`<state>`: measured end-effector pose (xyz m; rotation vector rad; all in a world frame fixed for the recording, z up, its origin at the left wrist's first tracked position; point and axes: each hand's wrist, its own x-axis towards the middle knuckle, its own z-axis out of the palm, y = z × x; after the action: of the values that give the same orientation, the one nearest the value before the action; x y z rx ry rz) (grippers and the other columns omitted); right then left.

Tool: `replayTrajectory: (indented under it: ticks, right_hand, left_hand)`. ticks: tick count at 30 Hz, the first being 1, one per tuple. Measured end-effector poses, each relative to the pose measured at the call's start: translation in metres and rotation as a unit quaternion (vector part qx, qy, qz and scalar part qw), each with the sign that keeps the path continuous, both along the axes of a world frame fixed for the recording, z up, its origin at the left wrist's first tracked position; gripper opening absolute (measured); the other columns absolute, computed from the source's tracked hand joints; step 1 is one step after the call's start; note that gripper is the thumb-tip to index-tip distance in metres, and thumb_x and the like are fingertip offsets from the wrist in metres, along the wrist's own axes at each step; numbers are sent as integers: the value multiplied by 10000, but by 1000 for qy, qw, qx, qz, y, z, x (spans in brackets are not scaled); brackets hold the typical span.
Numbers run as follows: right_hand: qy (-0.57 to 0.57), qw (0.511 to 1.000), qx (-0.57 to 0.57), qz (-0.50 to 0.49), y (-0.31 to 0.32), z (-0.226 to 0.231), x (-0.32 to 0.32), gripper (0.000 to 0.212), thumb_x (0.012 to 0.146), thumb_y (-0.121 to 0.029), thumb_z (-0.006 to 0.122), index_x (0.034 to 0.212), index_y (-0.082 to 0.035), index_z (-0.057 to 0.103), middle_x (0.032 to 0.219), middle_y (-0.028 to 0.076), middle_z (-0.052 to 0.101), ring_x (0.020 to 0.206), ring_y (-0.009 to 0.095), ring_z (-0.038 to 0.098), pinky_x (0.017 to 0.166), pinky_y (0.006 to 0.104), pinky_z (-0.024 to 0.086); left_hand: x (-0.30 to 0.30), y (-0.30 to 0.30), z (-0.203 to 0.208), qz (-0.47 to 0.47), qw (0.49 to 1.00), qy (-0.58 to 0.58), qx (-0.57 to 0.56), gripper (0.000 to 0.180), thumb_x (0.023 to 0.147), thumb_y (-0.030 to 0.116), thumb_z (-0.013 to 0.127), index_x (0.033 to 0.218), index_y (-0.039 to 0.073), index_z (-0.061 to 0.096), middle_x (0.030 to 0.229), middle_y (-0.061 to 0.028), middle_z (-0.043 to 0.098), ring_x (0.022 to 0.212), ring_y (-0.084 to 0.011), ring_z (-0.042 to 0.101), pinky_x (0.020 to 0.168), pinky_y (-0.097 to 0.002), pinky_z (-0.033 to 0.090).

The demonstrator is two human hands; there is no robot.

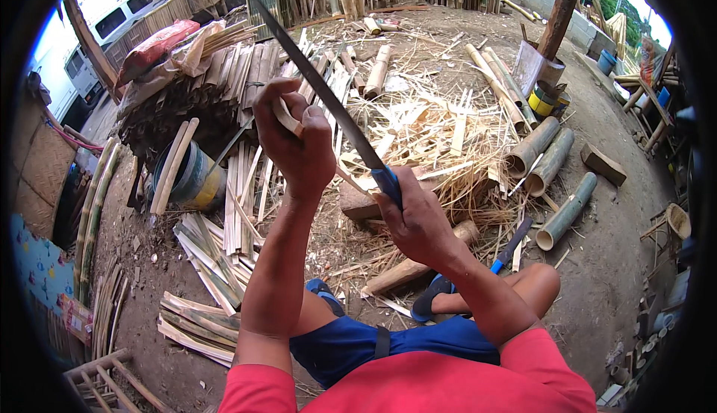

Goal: The person sits on the ground and repeatedly shaves thin strips from bamboo pieces using a knife. They hold each piece in one hand and draw the knife along its length to remove material, then place the finished piece aside.

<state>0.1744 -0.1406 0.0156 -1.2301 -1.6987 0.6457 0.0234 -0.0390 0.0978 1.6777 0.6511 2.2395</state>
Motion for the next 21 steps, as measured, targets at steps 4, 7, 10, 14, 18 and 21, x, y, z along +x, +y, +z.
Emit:
replayTrajectory:
  ticks: [4,7,10,14,18,21]
  right_hand:
    - [-200,949,-240,-33,14,-6,-8,272,995,-215,544,1134,-24,409,803,297,626,813,515,610,684,577,446]
    - [-164,971,-173,-9,17,-19,-4,275,1000,-234,543,1134,-24,425,801,287,633,783,511,611,674,567,449]
    - [-64,997,-36,-28,17,-28,3,280,1007,-254,524,1131,-27,416,783,288,646,789,517,623,678,595,448]
    - [-259,940,-220,-14,29,-27,4,287,999,-245,529,1138,-21,416,784,272,651,772,503,634,682,592,455]
    - [-154,951,-268,-6,44,-28,6,275,1004,-261,545,1109,-17,472,786,218,619,698,396,612,681,492,467]
    - [-38,997,-73,4,43,-55,12,259,1005,-249,540,1103,-20,469,698,208,596,641,431,596,630,504,462]
  left_hand:
    - [8,3,-1,57,996,44,45,364,756,0,547,1116,54,542,802,20,393,701,-69,386,659,-225,371]
    - [9,6,-1,73,995,63,41,366,760,6,554,1122,56,537,804,21,395,701,-71,387,653,-228,374]
    - [12,8,1,24,999,34,14,368,762,10,559,1127,59,534,806,19,391,696,-79,387,643,-235,380]
    - [22,14,4,66,994,77,49,366,765,11,560,1126,63,542,843,-3,457,722,-89,441,672,-232,412]
    - [20,23,10,71,996,49,32,378,749,-6,565,1120,66,557,866,-23,483,740,-102,468,704,-238,430]
    - [23,24,8,74,996,53,5,371,749,-1,576,1112,71,565,869,-30,490,737,-112,490,694,-247,445]
